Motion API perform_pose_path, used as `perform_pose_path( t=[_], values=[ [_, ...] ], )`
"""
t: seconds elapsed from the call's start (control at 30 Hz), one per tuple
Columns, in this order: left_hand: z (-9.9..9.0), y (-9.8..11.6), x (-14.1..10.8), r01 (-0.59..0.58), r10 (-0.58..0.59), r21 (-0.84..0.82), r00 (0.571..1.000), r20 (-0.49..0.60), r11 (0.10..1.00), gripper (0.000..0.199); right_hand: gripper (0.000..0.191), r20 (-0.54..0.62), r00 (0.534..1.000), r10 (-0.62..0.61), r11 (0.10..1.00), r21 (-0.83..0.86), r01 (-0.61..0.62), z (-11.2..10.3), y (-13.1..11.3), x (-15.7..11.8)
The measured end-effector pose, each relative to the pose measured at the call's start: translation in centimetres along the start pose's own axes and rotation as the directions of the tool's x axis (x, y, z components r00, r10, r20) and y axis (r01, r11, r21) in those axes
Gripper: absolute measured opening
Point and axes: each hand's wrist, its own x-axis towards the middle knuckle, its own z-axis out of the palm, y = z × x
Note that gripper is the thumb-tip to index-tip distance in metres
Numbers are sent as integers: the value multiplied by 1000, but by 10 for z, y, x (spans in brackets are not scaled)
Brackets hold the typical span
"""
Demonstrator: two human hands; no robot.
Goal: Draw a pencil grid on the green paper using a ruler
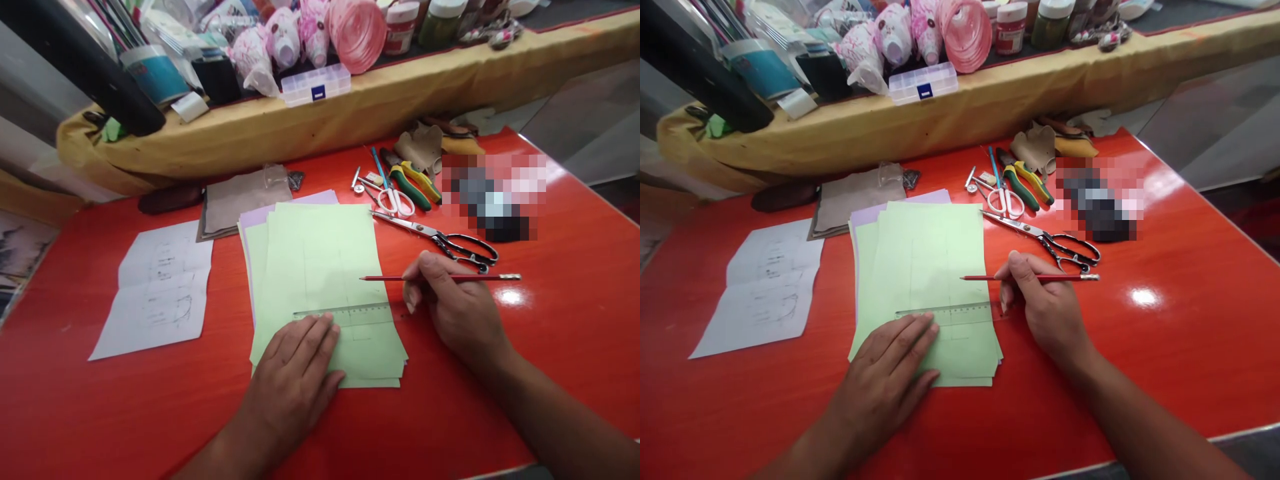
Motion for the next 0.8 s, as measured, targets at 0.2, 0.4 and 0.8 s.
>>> perform_pose_path(
  t=[0.2,0.4,0.8],
  values=[
    [1,1,-1,16,-16,-22,1000,-3,1000,40,41,-10,1000,-12,1000,-8,12,1,-2,-1],
    [5,1,-2,27,-27,-5,1000,1,1000,44,41,-1,1000,-18,999,-36,18,0,0,-3],
    [9,0,-5,22,-21,-11,997,70,1000,51,39,-36,996,-77,991,-110,73,0,0,-8]
  ],
)
